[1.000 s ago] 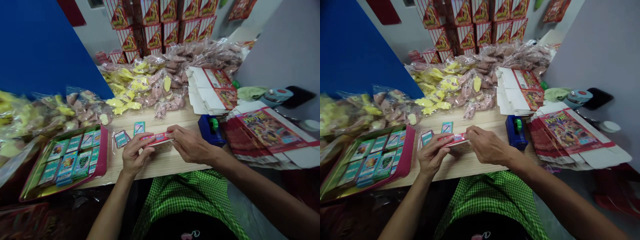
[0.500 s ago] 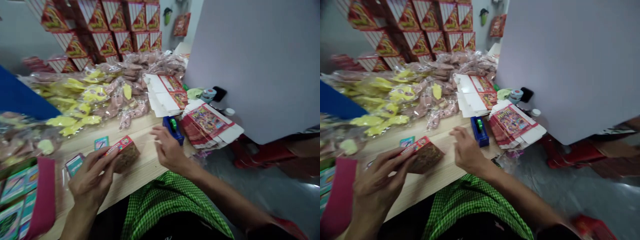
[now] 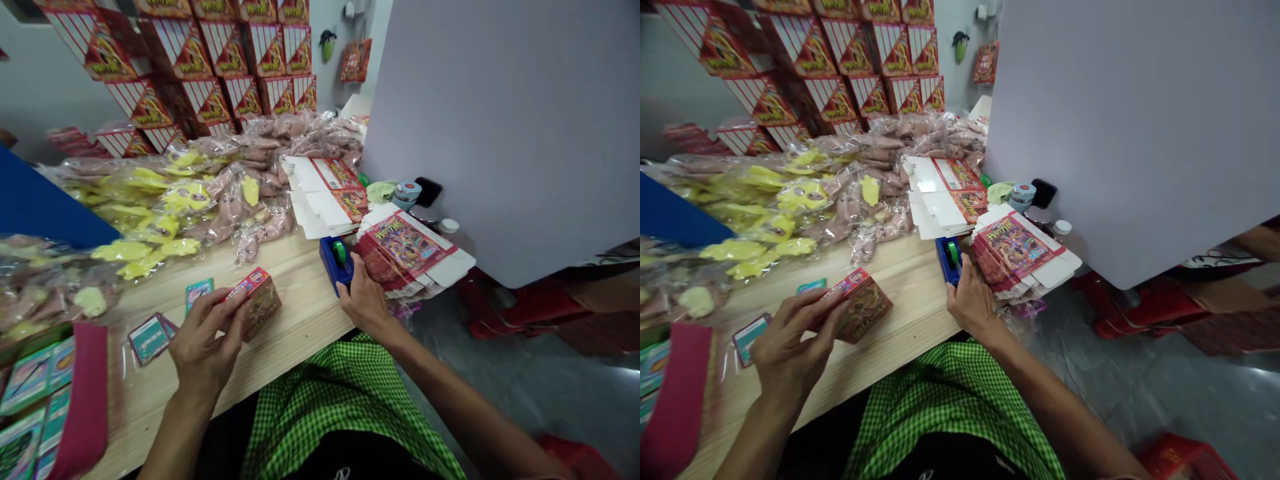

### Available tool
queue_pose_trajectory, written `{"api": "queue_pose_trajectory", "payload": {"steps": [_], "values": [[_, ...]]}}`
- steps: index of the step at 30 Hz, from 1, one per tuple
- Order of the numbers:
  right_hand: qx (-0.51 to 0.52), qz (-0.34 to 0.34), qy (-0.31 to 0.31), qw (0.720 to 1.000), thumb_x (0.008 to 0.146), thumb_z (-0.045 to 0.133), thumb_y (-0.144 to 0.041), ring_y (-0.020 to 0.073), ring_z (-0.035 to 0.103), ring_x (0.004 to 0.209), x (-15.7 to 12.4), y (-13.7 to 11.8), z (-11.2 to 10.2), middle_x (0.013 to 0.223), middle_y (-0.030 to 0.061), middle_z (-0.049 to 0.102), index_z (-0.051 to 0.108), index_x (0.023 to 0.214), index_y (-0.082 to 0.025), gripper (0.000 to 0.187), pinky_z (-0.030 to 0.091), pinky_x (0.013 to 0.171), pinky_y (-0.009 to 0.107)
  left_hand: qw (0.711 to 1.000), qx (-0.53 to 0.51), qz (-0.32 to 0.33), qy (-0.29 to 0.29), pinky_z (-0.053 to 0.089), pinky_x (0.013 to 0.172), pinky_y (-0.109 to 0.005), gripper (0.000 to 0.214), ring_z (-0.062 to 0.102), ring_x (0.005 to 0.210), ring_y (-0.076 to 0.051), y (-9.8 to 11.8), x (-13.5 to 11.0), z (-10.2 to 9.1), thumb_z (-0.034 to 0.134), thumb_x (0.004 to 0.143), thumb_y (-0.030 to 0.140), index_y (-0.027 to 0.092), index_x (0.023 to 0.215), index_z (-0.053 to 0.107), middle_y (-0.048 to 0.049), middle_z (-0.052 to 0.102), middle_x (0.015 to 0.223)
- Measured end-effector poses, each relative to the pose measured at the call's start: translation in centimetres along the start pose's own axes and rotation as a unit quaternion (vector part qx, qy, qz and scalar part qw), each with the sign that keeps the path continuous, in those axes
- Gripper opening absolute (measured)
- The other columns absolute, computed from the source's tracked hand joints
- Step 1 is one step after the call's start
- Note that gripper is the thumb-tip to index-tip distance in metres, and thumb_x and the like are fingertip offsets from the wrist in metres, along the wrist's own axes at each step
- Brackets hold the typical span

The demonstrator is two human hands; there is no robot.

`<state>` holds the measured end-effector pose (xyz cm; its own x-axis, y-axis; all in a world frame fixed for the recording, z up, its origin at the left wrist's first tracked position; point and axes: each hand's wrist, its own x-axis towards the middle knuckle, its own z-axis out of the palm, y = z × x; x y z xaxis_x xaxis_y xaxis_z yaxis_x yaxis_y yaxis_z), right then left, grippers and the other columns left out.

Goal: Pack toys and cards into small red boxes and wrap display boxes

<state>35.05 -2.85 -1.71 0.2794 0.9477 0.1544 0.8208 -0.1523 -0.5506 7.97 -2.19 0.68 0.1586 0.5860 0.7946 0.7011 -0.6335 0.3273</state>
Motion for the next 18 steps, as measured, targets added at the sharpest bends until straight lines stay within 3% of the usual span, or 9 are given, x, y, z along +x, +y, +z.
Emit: {"api": "queue_pose_trajectory", "payload": {"steps": [3, 5, 8, 13, 18], "values": [[0.164, 0.095, -0.04, 0.981, 0.086, 0.058, -0.022, 0.0368, 0.064, 0.12, 0.2, 0.5, -0.9, 0.144, 0.023, 0.055, 0.042, 0.145, -0.012, 0.062, 0.054, 0.097, 0.05, 1.0, 0.003, -0.016, 0.001, 0.057, 0.061, -0.023, 0.024, 0.068, 0.076, -0.012, -0.1, -0.2, 0.1, 0.075, 0.086, 0.015, 0.021, 0.109, 0.075, -0.004, 0.07, 0.105], [0.271, 0.18, -0.087, 0.941, 0.088, 0.057, -0.024, 0.0312, 0.074, 0.097, 0.8, 0.8, -1.3, 0.125, 0.0197, 0.067, 0.054, 0.127, -0.014, 0.04, 0.061, 0.078, 0.043, 1.0, 0.007, -0.011, -0.003, 0.057, 0.06, -0.022, 0.025, 0.068, 0.078, -0.013, -0.1, -0.2, 0.0, 0.075, 0.086, 0.015, 0.021, 0.11, 0.074, -0.0041, 0.07, 0.105], [0.336, 0.238, -0.12, 0.903, 0.089, 0.054, -0.024, 0.0214, 0.072, 0.059, 1.9, 1.2, -1.7, 0.086, 0.0106, 0.072, 0.058, 0.097, -0.016, 0.012, 0.057, 0.049, 0.03, 1.0, 0.003, 0.0, -0.006, 0.056, 0.058, -0.021, 0.025, 0.068, 0.076, -0.012, 0.1, 0.0, -0.1, 0.075, 0.087, 0.016, 0.022, 0.11, 0.074, -0.0038, 0.07, 0.105], [0.397, 0.219, -0.104, 0.886, 0.082, 0.062, -0.022, 0.017, 0.073, 0.063, 2.1, 1.2, -2.7, 0.075, 0.0016, 0.066, 0.054, 0.085, -0.018, 0.009, 0.059, 0.054, 0.024, 1.0, -0.008, 0.003, -0.018, 0.057, 0.058, -0.023, 0.026, 0.069, 0.076, -0.013, 0.1, 0.0, -0.3, 0.073, 0.088, 0.016, 0.025, 0.112, 0.074, -0.0035, 0.071, 0.107], [0.356, 0.143, -0.058, 0.922, 0.084, 0.057, -0.033, 0.0184, 0.073, 0.069, 0.8, 1.7, -1.8, 0.077, 0.0003, 0.061, 0.049, 0.077, -0.02, 0.017, 0.061, 0.063, 0.031, 0.999, 0.014, 0.024, -0.032, 0.062, 0.074, -0.032, 0.034, 0.073, 0.091, -0.021, 0.1, -0.4, -0.6, 0.073, 0.087, 0.013, 0.026, 0.118, 0.072, -0.0067, 0.072, 0.113]]}}
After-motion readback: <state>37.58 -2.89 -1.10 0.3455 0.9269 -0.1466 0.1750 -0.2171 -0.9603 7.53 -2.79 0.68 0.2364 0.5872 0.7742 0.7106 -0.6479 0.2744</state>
